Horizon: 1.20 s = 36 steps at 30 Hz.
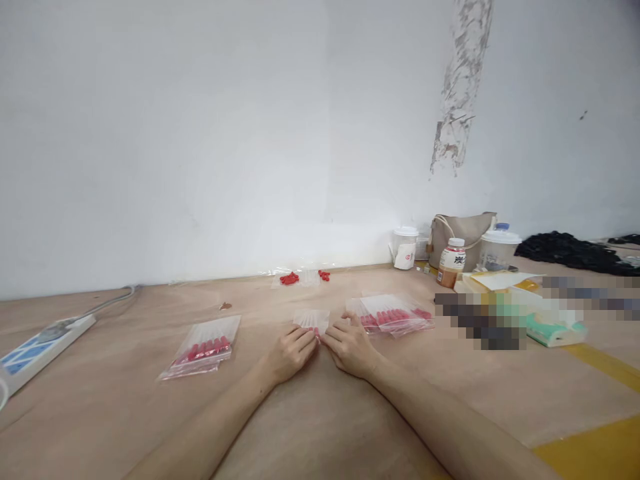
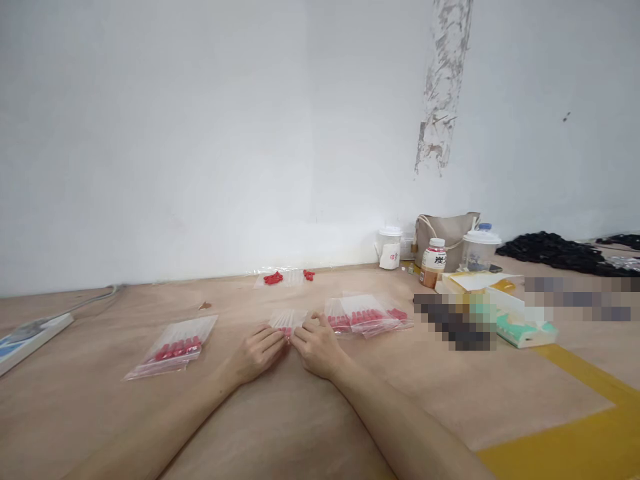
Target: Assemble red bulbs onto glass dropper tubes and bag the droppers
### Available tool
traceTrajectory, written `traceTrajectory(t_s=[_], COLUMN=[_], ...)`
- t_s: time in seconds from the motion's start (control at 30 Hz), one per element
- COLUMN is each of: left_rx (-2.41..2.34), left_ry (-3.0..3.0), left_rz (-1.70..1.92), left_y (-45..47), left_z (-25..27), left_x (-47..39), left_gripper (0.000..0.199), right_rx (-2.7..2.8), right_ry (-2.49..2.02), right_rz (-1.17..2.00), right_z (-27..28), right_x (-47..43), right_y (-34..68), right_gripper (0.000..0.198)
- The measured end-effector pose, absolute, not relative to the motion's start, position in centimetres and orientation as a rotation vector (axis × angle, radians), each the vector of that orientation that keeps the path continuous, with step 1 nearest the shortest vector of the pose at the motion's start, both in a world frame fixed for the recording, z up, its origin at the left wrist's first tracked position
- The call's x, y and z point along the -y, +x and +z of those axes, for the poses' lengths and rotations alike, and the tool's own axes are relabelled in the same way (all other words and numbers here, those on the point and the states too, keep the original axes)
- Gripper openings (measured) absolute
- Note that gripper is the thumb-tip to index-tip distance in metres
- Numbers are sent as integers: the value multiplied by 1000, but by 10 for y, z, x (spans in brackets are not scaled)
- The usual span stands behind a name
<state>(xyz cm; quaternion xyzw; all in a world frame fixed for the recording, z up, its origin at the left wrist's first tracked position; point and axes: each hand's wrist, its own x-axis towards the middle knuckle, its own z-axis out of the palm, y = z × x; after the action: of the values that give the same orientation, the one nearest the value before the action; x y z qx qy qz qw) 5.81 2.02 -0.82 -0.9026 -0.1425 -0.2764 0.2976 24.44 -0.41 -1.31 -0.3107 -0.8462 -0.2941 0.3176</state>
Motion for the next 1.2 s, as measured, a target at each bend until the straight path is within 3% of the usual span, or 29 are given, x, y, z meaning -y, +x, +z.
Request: traceTrajectory(t_s=[0.43,1.2], left_rx=[309,585], left_ry=[-2255,-2430], left_rz=[-734,-569], left_y=[44,19], left_z=[5,-2], left_x=[-15,-20], left_gripper=[26,25], right_rx=[2184,2232], right_ry=[-871,-981], right_rz=[-591,-570], right_z=[-12,-12], right_x=[5,3], right_y=[253,262], right_gripper=[20,18])
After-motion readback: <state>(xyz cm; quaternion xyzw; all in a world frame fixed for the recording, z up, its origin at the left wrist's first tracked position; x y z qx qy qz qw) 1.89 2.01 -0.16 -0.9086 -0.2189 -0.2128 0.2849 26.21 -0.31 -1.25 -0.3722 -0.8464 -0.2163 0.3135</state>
